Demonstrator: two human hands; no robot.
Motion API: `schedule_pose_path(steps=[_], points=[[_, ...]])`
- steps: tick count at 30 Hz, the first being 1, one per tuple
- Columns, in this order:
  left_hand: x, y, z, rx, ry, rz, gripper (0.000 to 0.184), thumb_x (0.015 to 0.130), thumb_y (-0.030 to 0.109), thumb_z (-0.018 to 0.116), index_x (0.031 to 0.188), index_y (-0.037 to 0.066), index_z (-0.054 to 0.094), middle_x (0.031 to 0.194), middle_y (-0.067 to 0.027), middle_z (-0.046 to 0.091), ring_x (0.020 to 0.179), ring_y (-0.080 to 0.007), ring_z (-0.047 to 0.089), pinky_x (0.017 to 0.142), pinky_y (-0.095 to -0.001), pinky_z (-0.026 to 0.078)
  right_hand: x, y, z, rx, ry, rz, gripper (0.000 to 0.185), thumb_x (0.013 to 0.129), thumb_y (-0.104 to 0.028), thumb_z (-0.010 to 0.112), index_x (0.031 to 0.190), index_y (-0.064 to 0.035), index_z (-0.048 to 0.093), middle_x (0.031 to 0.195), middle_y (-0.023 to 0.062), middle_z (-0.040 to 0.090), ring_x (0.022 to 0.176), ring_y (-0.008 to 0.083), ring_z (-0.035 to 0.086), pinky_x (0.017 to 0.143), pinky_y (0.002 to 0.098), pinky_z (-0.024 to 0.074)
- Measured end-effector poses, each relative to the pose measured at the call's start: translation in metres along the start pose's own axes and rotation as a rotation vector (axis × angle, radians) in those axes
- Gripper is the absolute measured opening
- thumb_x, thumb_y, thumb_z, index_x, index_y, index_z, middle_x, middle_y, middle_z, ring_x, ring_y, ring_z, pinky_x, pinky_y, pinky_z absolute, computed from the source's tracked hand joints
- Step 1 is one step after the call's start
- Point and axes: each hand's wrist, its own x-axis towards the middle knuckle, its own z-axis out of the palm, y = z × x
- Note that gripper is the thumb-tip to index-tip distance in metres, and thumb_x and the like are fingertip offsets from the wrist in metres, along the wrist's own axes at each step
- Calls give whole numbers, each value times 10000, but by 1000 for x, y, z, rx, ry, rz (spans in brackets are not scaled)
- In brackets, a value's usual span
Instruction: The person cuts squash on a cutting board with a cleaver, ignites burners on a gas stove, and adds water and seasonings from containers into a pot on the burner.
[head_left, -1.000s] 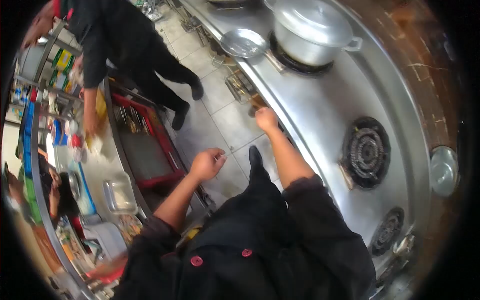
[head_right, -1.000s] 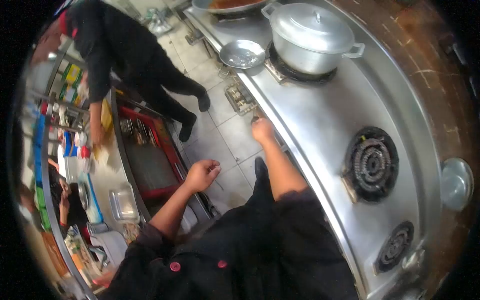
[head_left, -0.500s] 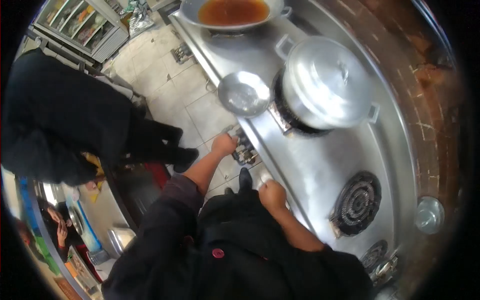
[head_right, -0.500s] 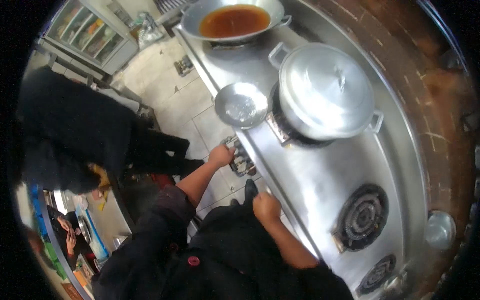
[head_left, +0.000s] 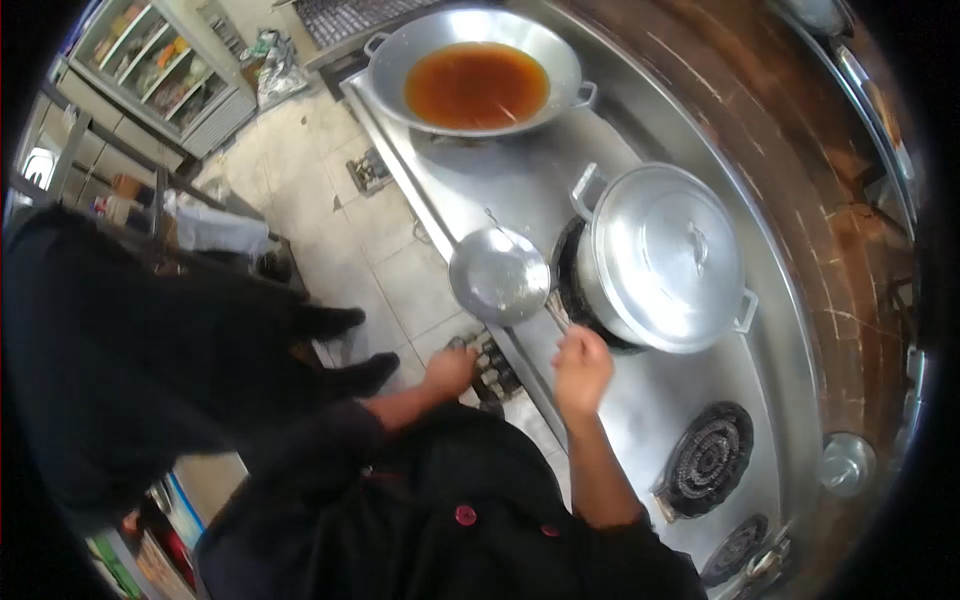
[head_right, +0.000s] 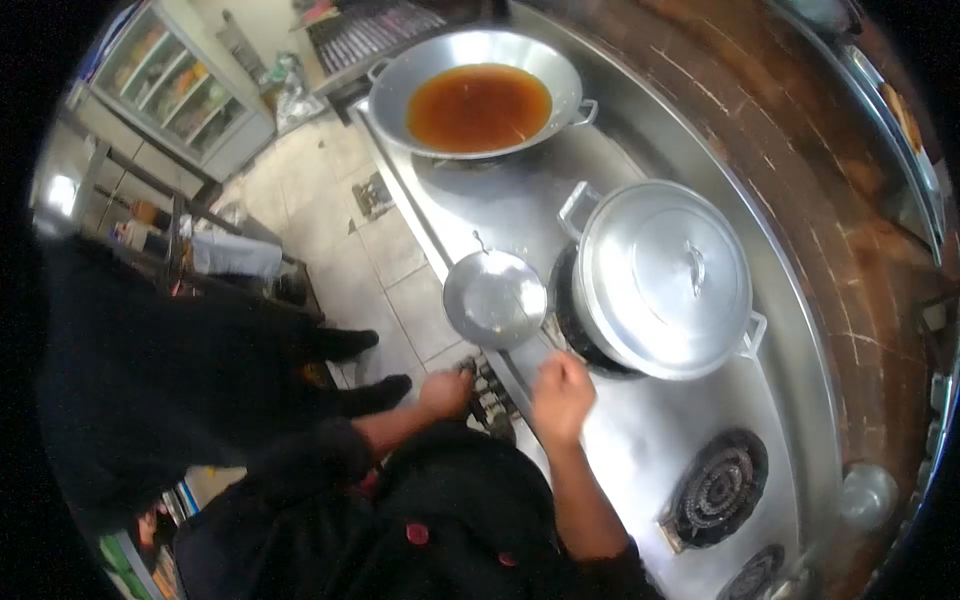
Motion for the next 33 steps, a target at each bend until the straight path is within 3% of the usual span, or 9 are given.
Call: schedule_pose_path(steps=[3, 8, 12, 17, 21, 23, 27, 29, 33], points=[[-1, 18, -10, -85, -186, -138, 462, 896, 460, 502, 869, 22, 647, 782, -203, 664, 766, -355, 665, 670, -481, 518, 59, 25, 79, 92, 23, 46, 190, 923, -150, 552, 896, 23, 624, 701, 49, 596, 530, 88, 536, 496, 234, 419], [12, 6, 17, -204, -193, -98, 493, 918, 418, 469, 734, 6, 668, 768, -210, 659, 746, -373, 657, 687, -488, 519, 130, 29, 166, -7, 71, 55, 176, 904, -130, 556, 876, 33, 616, 696, 61, 603, 522, 97, 546, 495, 238, 421], [22, 3, 6, -189, -457, -38, 483, 916, 425, 478, 823, -1, 689, 822, -213, 667, 808, -357, 660, 742, -481, 515, 154, 30, 208, 321, 131, 312, 155, 900, -112, 509, 950, 15, 582, 765, 83, 611, 569, 149, 568, 504, 280, 450], [22, 5, 5, -261, -528, -145, 498, 919, 434, 459, 831, 5, 697, 911, -207, 674, 868, -344, 660, 775, -463, 516, 183, 57, 250, 585, 145, 440, 158, 912, -73, 515, 1057, -11, 522, 832, 96, 592, 576, 160, 552, 504, 280, 464], [20, 4, 2, -206, -591, 87, 469, 921, 380, 422, 841, 11, 700, 896, -199, 676, 870, -342, 659, 776, -443, 520, 203, 73, 281, 921, 82, 576, 145, 915, -93, 539, 1033, -12, 514, 834, 100, 584, 664, 196, 571, 572, 305, 485], [11, 3, 7, -465, -374, -12, 426, 909, 327, 419, 827, 14, 695, 848, -192, 675, 825, -346, 657, 757, -444, 520, 216, 80, 299, 1070, 47, 606, 154, 914, -94, 550, 1046, -23, 512, 831, 101, 581, 662, 202, 575, 564, 301, 489], [7, 4, 0, -294, -326, 69, 396, 895, 292, 422, 773, 23, 687, 803, -192, 667, 770, -351, 649, 717, -456, 515, 248, 78, 327, 1185, 14, 685, 139, 924, -93, 517, 1036, -10, 512, 860, 110, 577, 717, 226, 571, 624, 322, 493], [5, 3, 12, -481, -205, 30, 411, 899, 301, 423, 708, 36, 673, 752, -185, 654, 713, -356, 635, 672, -473, 506, 267, 76, 337, 1213, 31, 710, 149, 934, -105, 501, 1031, 7, 514, 891, 118, 579, 741, 235, 568, 656, 328, 491], [0, 12, 18, -598, -57, -101, 418, 895, 298, 434, 667, 35, 665, 725, -177, 649, 694, -356, 630, 649, -482, 501, 275, 73, 331, 904, 40, 714, 153, 916, -110, 505, 1000, 15, 527, 892, 121, 578, 752, 228, 577, 608, 328, 480]])
